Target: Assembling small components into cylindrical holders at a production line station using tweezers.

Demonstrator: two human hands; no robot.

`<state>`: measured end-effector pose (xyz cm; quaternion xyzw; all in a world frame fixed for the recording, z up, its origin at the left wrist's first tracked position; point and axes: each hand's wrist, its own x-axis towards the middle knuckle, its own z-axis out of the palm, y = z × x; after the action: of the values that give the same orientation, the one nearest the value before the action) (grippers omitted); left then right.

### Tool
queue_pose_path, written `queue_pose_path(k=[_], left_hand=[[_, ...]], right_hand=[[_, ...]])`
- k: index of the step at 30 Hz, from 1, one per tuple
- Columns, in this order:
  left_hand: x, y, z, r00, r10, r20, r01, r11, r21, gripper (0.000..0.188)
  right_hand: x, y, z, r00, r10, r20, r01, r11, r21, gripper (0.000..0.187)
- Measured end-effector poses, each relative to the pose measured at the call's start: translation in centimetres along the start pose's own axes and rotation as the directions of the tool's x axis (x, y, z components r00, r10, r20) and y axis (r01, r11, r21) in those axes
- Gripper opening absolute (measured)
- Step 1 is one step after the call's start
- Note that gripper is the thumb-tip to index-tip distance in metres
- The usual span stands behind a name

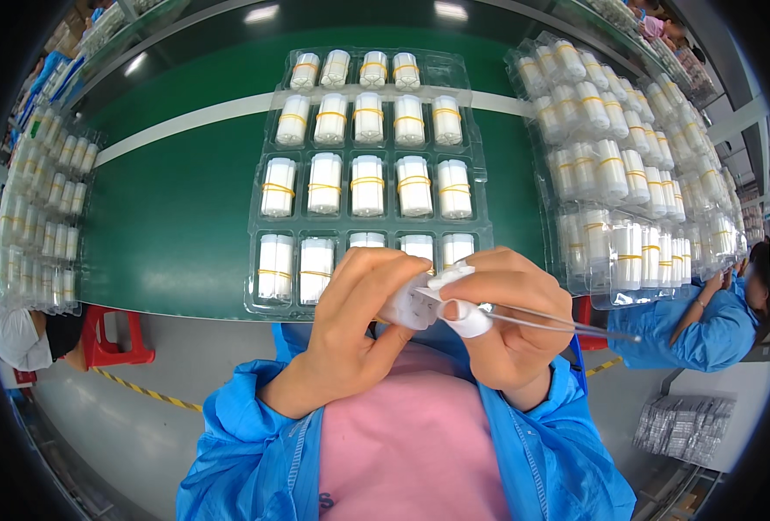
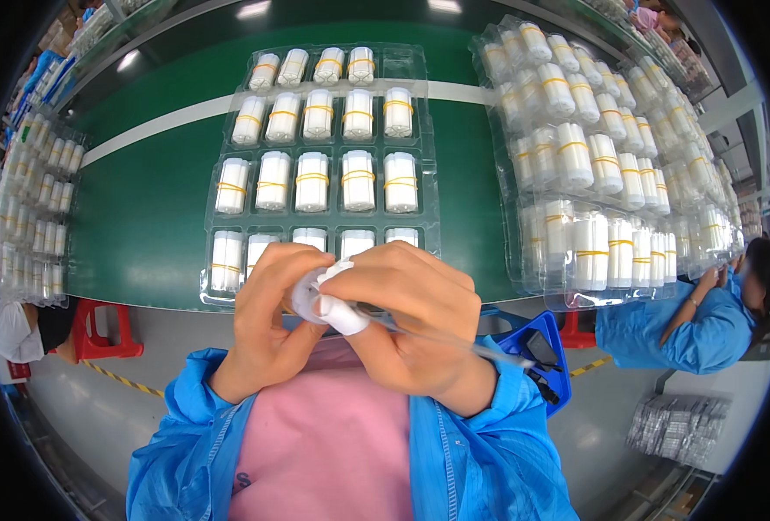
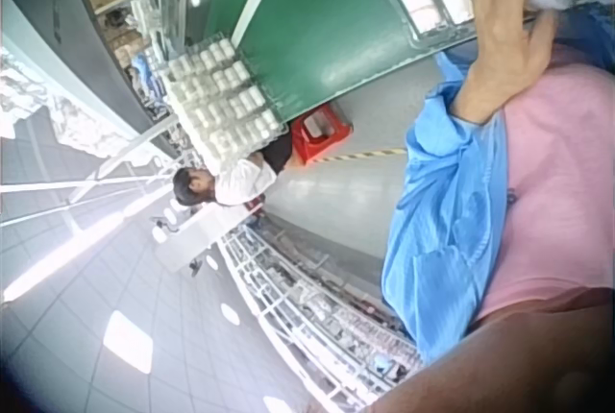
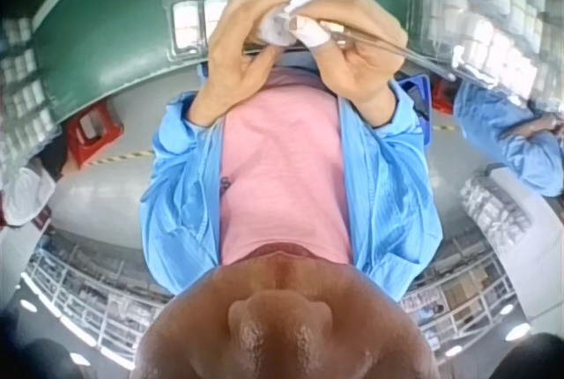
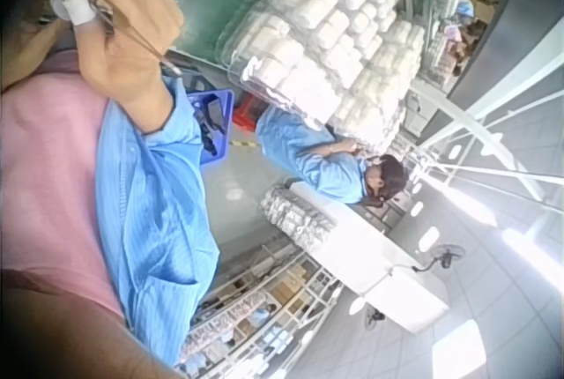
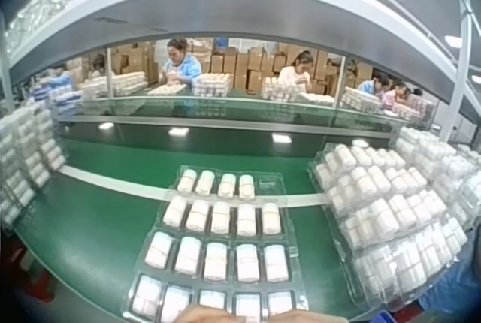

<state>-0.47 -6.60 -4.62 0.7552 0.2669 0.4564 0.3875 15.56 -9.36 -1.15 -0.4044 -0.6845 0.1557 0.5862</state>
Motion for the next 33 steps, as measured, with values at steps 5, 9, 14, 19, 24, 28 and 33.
queue_pose_path(k=[5,9,14,19,24,28,33], left_hand=[[0.1,-0.2,-0.1,1.0,0.012,0.002,-0.012,1.0,0.012,0.051],[0.0,-0.4,-0.2,1.0,0.03,0.008,-0.03,0.998,0.053,0.05],[-0.3,-0.8,0.1,1.0,0.005,0.023,-0.007,0.997,0.08,0.053],[-0.6,-0.7,-0.1,0.989,-0.148,0.022,0.149,0.959,-0.239,0.053],[-0.6,-0.7,-0.5,0.987,-0.145,0.063,0.158,0.902,-0.402,0.051],[-0.7,-0.6,-0.5,0.982,-0.166,0.086,0.187,0.876,-0.444,0.05],[-0.7,-0.2,-0.6,0.971,-0.196,0.137,0.239,0.826,-0.511,0.05]], right_hand=[[0.5,0.2,-0.1,0.996,-0.053,0.077,0.057,0.997,-0.047,0.017],[0.6,-0.3,0.1,0.981,-0.157,0.115,0.178,0.961,-0.213,0.02],[0.9,-0.8,-0.3,0.973,-0.089,0.213,0.149,0.945,-0.29,0.019],[1.0,-0.5,-0.1,0.997,0.055,0.06,-0.055,0.998,-0.008,0.013],[0.1,0.1,-0.8,0.996,0.087,-0.007,-0.085,0.984,0.154,0.014],[-0.1,0.2,-0.5,0.997,0.073,0.024,-0.076,0.982,0.172,0.016],[-0.3,0.0,-0.4,0.997,0.073,0.004,-0.072,0.977,0.198,0.016]])
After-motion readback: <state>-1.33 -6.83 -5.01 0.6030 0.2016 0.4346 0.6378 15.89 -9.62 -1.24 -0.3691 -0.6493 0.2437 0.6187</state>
